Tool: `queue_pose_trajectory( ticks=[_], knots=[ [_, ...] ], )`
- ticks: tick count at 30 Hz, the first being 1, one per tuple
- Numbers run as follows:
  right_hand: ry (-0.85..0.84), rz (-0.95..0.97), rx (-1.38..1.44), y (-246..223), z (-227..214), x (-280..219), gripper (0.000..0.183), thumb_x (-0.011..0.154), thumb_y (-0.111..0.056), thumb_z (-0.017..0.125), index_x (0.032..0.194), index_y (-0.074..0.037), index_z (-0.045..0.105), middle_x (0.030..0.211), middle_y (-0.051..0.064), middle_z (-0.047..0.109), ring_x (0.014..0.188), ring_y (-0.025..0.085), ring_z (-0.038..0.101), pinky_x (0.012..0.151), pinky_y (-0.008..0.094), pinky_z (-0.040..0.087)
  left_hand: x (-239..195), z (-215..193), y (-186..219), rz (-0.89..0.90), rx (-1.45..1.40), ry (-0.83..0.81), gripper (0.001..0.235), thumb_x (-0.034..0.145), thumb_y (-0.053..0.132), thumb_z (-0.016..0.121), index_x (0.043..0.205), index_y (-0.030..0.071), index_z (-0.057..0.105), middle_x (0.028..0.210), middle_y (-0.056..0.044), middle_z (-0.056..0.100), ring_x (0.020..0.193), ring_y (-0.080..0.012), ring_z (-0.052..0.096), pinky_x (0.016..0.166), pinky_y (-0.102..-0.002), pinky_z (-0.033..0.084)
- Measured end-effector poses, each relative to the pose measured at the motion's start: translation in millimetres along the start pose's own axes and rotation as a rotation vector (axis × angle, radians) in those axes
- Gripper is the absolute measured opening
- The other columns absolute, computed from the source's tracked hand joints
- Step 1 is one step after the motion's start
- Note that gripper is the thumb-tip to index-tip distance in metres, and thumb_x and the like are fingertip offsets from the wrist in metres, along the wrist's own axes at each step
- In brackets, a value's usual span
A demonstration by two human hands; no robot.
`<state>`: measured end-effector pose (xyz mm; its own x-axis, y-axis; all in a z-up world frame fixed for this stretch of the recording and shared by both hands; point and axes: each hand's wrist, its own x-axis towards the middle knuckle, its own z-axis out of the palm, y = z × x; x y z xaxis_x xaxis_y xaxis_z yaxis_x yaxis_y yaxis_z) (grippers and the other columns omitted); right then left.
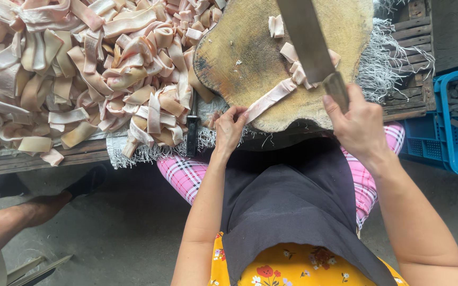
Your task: The person sits cross-legged and uses a large cleaver to chop strips of pale meat into small cubes on a wooden cutting board. They repeatedly pick up strips from a large pile on the left, cut them into pieces, and push the diced meat to the side of the board.
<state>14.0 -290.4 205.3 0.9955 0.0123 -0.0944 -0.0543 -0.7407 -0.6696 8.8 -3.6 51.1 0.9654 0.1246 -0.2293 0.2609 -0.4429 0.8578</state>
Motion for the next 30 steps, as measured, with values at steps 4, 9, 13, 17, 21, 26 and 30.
queue_pose_trajectory(
  ticks=[4, 9, 13, 17, 21, 26, 30],
  knots=[
    [0.085, -0.198, 0.078, -0.2, -4.5, -3.5, 0.037, 0.114, -0.032, 0.060, 0.126, 0.002, 0.054, 0.087, 0.018, 0.073, 0.073, 0.030, 0.075, 0.065, 0.040, 0.060, -0.1, -9.5, 7.7, -0.008, 0.072, 0.023, 0.024, 0.093, 0.021, 0.070, 0.113, 0.008, 0.076, 0.085, -0.009, 0.076, 0.077, -0.0169, 0.069, 0.077, -0.032, 0.055],
    [-0.166, -0.069, -0.170, 25.8, 64.3, -2.0, 0.042, 0.110, -0.032, 0.058, 0.129, 0.004, 0.049, 0.077, 0.028, 0.069, 0.070, 0.045, 0.071, 0.062, 0.051, 0.057, -2.8, -18.3, 10.1, -0.020, 0.078, 0.017, 0.024, 0.094, 0.021, 0.069, 0.113, 0.008, 0.076, 0.086, -0.010, 0.078, 0.079, -0.0179, 0.070, 0.078, -0.033, 0.054],
    [-0.276, 0.061, -0.140, 42.0, 56.6, -3.3, 0.041, 0.104, -0.033, 0.060, 0.123, 0.002, 0.054, 0.076, 0.032, 0.069, 0.072, 0.050, 0.069, 0.065, 0.055, 0.055, -5.6, -27.2, 0.3, 0.008, 0.063, 0.030, 0.025, 0.093, 0.020, 0.069, 0.114, 0.008, 0.076, 0.092, -0.011, 0.076, 0.081, -0.0194, 0.070, 0.079, -0.034, 0.055],
    [-0.176, 0.053, -0.113, 23.0, 25.0, 2.2, 0.040, 0.103, -0.034, 0.061, 0.119, 0.002, 0.059, 0.076, 0.031, 0.069, 0.072, 0.047, 0.071, 0.065, 0.052, 0.056, 1.5, -22.5, -7.9, 0.009, 0.015, 0.036, 0.025, 0.093, 0.019, 0.069, 0.114, 0.007, 0.076, 0.098, -0.010, 0.078, 0.089, -0.0185, 0.074, 0.083, -0.033, 0.055],
    [-0.008, -0.044, 0.049, -0.9, 5.5, -7.1, 0.042, 0.106, -0.033, 0.057, 0.125, 0.004, 0.055, 0.077, 0.025, 0.070, 0.065, 0.042, 0.073, 0.063, 0.048, 0.056, 7.1, -6.2, -4.9, -0.020, 0.040, -0.009, 0.025, 0.093, 0.020, 0.069, 0.114, 0.007, 0.077, 0.094, -0.010, 0.079, 0.085, -0.0208, 0.073, 0.081, -0.033, 0.056],
    [-0.190, -0.049, -0.069, 15.9, 56.3, -12.6, 0.040, 0.108, -0.032, 0.053, 0.122, 0.004, 0.045, 0.075, 0.025, 0.069, 0.065, 0.045, 0.071, 0.058, 0.048, 0.057, 7.2, -4.0, 2.0, -0.006, 0.011, 0.021, 0.024, 0.093, 0.021, 0.069, 0.112, 0.008, 0.075, 0.094, -0.008, 0.079, 0.085, -0.0181, 0.075, 0.082, -0.032, 0.056],
    [-0.298, 0.022, -0.220, 38.6, 66.0, -14.3, 0.041, 0.107, -0.033, 0.055, 0.120, 0.005, 0.049, 0.073, 0.026, 0.067, 0.065, 0.046, 0.070, 0.058, 0.052, 0.057, 2.4, -10.8, 0.7, -0.015, 0.053, 0.015, 0.024, 0.092, 0.020, 0.071, 0.111, 0.007, 0.077, 0.091, -0.010, 0.078, 0.084, -0.0194, 0.074, 0.081, -0.033, 0.056]
  ],
)
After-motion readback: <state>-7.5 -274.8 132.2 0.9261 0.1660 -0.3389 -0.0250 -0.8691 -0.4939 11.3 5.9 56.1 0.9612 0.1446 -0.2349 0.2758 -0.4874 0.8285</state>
